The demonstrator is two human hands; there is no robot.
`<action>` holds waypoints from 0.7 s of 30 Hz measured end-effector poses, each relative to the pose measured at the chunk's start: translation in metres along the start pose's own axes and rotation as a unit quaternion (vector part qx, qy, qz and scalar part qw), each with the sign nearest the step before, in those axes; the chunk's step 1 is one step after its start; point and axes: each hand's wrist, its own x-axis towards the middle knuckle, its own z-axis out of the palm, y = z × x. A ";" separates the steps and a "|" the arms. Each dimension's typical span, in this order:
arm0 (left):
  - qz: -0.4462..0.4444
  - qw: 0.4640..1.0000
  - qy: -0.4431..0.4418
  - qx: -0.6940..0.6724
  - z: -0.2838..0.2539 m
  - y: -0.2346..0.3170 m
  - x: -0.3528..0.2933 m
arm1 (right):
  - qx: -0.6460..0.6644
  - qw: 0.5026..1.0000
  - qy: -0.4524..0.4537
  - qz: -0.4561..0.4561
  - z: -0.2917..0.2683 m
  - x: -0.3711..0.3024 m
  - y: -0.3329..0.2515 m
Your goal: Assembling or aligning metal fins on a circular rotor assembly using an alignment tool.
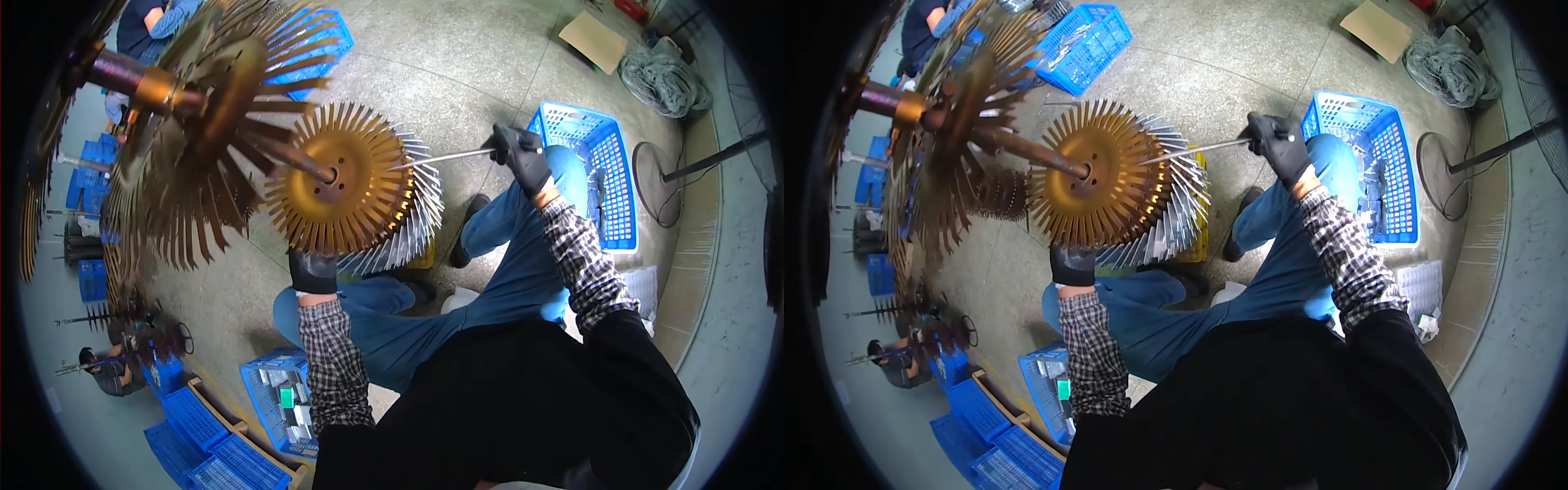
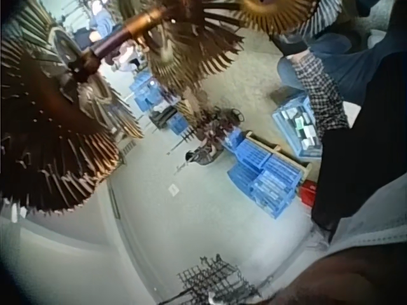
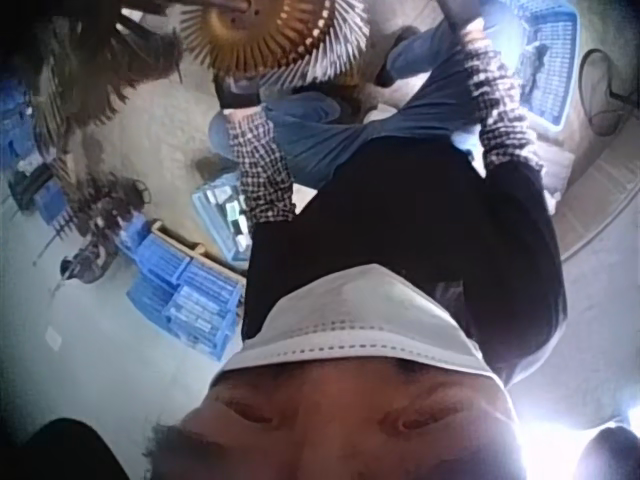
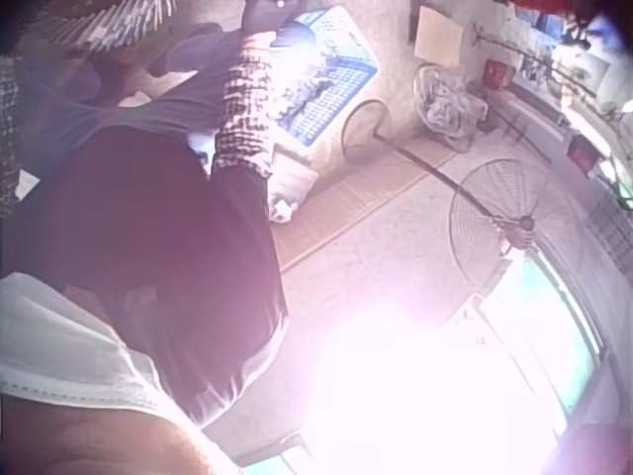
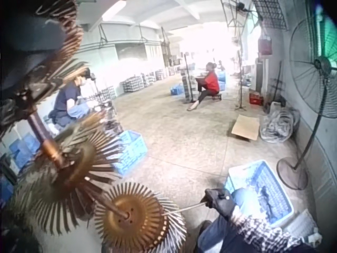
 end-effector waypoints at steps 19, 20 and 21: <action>0.003 0.994 0.083 -0.070 0.066 -0.009 0.008 | 0.032 0.997 0.066 -0.010 0.001 0.027 0.022; 0.020 0.997 0.074 -0.032 0.068 -0.009 0.010 | 0.022 0.997 0.068 -0.001 0.000 0.031 0.020; 0.019 0.996 0.075 -0.035 0.070 -0.010 0.011 | 0.023 0.998 0.064 0.008 0.001 0.034 0.018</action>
